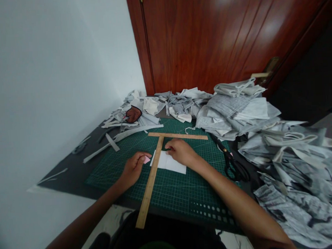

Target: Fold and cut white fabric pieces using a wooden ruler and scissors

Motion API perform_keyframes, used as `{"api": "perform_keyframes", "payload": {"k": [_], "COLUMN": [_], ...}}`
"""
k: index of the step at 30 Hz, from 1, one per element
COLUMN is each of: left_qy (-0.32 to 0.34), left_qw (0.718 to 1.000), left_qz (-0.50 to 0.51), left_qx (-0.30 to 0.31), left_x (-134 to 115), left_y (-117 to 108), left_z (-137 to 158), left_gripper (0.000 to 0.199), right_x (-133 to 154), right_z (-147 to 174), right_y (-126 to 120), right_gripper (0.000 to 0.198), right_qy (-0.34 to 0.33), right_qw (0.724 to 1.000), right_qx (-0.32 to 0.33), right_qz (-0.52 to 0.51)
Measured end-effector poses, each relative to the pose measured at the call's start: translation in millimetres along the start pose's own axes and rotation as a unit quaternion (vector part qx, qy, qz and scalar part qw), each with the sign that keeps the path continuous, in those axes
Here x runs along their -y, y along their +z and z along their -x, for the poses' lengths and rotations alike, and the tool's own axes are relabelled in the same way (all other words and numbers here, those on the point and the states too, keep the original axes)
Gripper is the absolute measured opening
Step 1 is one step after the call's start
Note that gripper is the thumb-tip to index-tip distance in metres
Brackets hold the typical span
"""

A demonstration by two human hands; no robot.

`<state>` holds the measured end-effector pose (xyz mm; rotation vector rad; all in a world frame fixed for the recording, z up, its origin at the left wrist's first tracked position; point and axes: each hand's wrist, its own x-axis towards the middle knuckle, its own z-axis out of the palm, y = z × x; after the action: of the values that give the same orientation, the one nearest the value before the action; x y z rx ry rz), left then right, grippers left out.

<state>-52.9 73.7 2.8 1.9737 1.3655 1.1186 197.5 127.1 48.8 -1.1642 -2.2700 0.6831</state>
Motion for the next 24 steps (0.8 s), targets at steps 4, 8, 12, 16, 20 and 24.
{"api": "perform_keyframes", "payload": {"k": [4,8,12,16,20,24], "left_qy": [-0.012,-0.022,-0.017,-0.006,-0.026,-0.057], "left_qw": [1.000,1.000,1.000,1.000,0.998,0.998], "left_qz": [-0.003,0.013,0.006,-0.015,-0.052,-0.029], "left_qx": [-0.008,-0.008,-0.007,0.009,0.017,0.003], "left_x": [1.6,2.4,2.5,1.4,-1.2,-0.5], "left_y": [0.8,-0.2,0.3,3.2,5.1,3.2], "left_z": [-0.4,0.3,3.0,7.2,9.7,9.9], "left_gripper": [0.029,0.030,0.027,0.024,0.023,0.025], "right_x": [6.7,9.6,8.3,12.1,18.1,23.3], "right_z": [2.9,6.2,9.7,10.4,10.0,10.4], "right_y": [21.8,35.8,43.3,45.2,44.4,47.9], "right_gripper": [0.031,0.031,0.029,0.027,0.026,0.027], "right_qy": [-0.044,-0.058,-0.036,-0.015,-0.015,-0.013], "right_qw": [0.998,0.997,0.997,0.994,0.991,0.986], "right_qx": [0.011,0.019,0.013,0.025,0.034,0.029], "right_qz": [0.032,0.050,0.068,0.101,0.129,0.161]}}
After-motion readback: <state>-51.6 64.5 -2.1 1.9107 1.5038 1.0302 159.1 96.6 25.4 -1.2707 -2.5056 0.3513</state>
